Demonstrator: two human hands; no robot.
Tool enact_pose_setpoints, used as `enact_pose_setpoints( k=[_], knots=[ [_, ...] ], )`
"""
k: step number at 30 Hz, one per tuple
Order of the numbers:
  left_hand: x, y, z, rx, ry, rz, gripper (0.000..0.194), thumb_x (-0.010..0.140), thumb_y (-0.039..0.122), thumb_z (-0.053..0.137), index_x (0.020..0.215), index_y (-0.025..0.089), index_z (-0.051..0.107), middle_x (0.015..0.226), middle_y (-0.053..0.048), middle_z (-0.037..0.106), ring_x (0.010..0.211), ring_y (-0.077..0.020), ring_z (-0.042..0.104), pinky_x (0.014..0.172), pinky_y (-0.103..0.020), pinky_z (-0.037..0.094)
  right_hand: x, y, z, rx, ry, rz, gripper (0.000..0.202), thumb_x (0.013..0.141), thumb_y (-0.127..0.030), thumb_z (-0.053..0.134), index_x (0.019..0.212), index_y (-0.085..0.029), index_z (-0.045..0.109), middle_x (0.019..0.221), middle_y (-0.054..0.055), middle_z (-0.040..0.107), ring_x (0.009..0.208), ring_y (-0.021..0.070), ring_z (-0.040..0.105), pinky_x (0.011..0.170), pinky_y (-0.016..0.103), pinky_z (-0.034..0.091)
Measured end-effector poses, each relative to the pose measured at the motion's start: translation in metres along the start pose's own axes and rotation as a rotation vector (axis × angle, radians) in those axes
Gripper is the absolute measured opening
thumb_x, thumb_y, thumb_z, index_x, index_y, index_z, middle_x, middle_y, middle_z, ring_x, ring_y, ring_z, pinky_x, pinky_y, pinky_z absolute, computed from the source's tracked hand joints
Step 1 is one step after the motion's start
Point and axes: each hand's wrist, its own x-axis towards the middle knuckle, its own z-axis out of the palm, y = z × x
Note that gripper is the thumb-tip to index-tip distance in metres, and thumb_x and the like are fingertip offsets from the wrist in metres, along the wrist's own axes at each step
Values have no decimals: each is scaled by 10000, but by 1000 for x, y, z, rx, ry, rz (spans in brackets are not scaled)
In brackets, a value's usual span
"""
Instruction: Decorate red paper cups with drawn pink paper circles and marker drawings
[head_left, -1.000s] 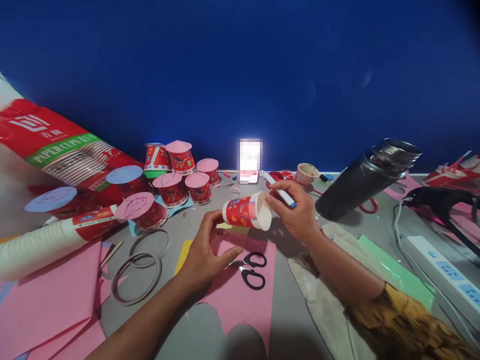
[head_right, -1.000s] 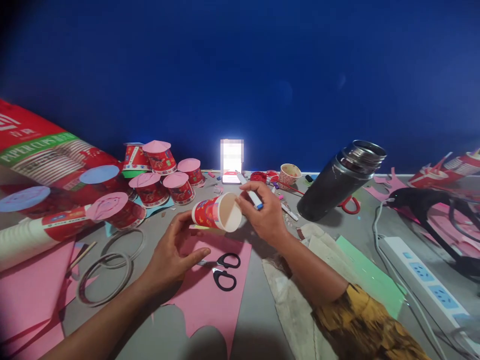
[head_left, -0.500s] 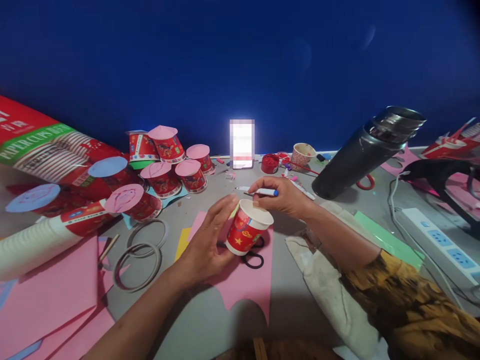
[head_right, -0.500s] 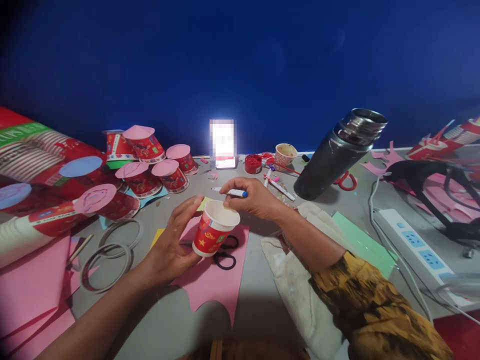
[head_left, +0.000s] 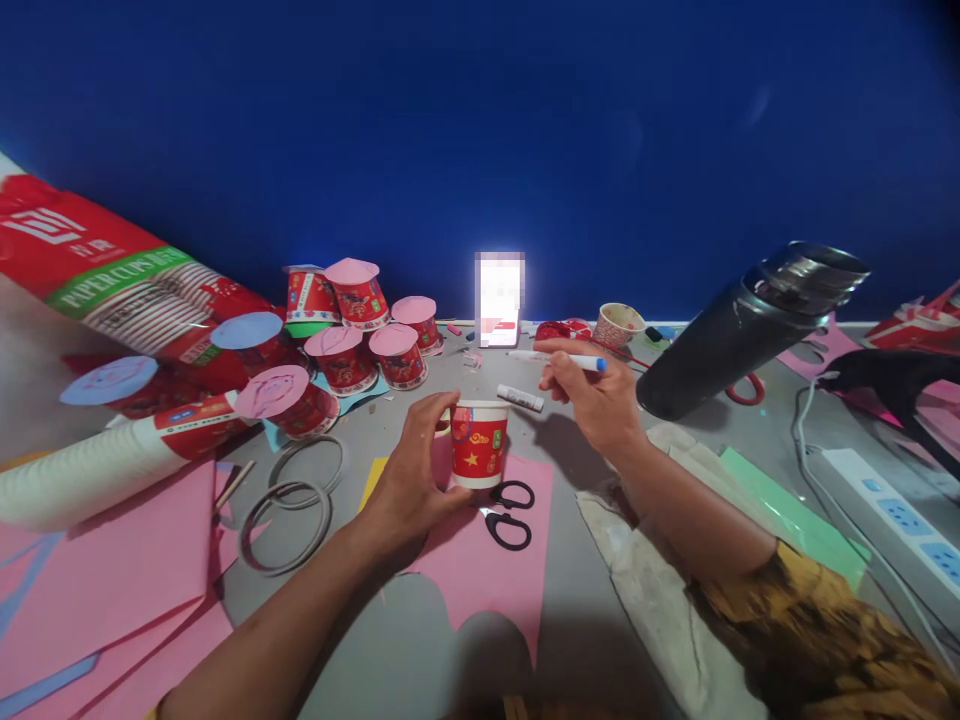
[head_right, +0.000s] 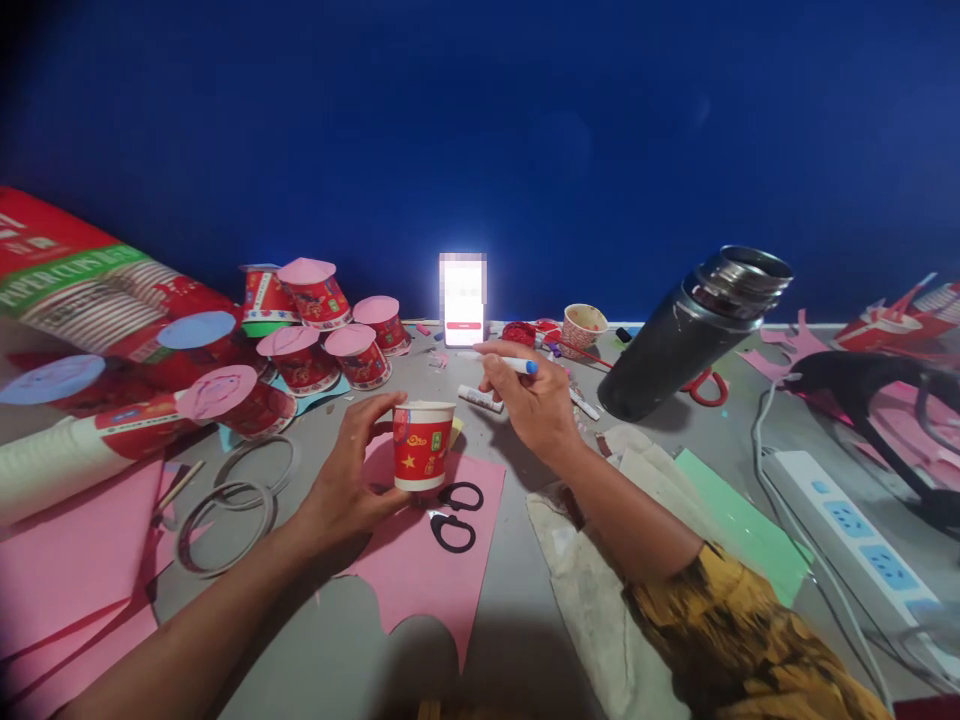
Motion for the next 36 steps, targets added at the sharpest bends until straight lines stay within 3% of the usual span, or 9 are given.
enact_pose_setpoints(
  k=[2, 6, 11, 20, 36],
  knots=[
    [2, -9, 0, 32, 44, 9, 952, 719, 147, 796, 1541, 326, 349, 1506, -107, 451, 1416, -328, 478, 1126, -529, 517, -6, -8, 0, -70, -34, -95, 335, 991, -511, 637, 1077, -227, 792, 752, 17, 740, 629, 140, 659, 599, 262, 530],
    [5, -19, -3, 96, 90, 25, 914, 726, 160, 787, 1517, 324, 361, 1465, -114, 438, 1400, -341, 466, 1112, -557, 517, -23, -24, 11, -196, -152, -367, 156, 963, -343, 697, 900, -220, 770, 802, 40, 779, 692, 169, 717, 651, 282, 564],
    [5, -19, -4, 116, 100, 37, 915, 746, 268, 854, 1510, 330, 353, 1441, -118, 439, 1386, -352, 471, 1147, -608, 467, -34, -24, 25, -269, -205, -632, 78, 981, -228, 656, 945, -232, 725, 806, 44, 792, 712, 190, 740, 693, 312, 590],
    [4, -22, 2, 85, 105, 54, 923, 730, 355, 899, 1498, 295, 391, 1403, -124, 450, 1351, -352, 481, 1136, -579, 471, -36, -20, 27, -326, -244, -654, 77, 1008, -212, 623, 957, -232, 678, 807, 37, 786, 701, 178, 719, 688, 313, 571],
    [3, -21, 2, 106, 64, 35, 920, 723, 356, 895, 1482, 297, 379, 1387, -127, 447, 1334, -358, 481, 1121, -589, 474, -36, -17, 27, -382, -270, -643, 86, 1014, -232, 615, 956, -238, 678, 801, 36, 776, 701, 181, 712, 684, 316, 565]
  ],
)
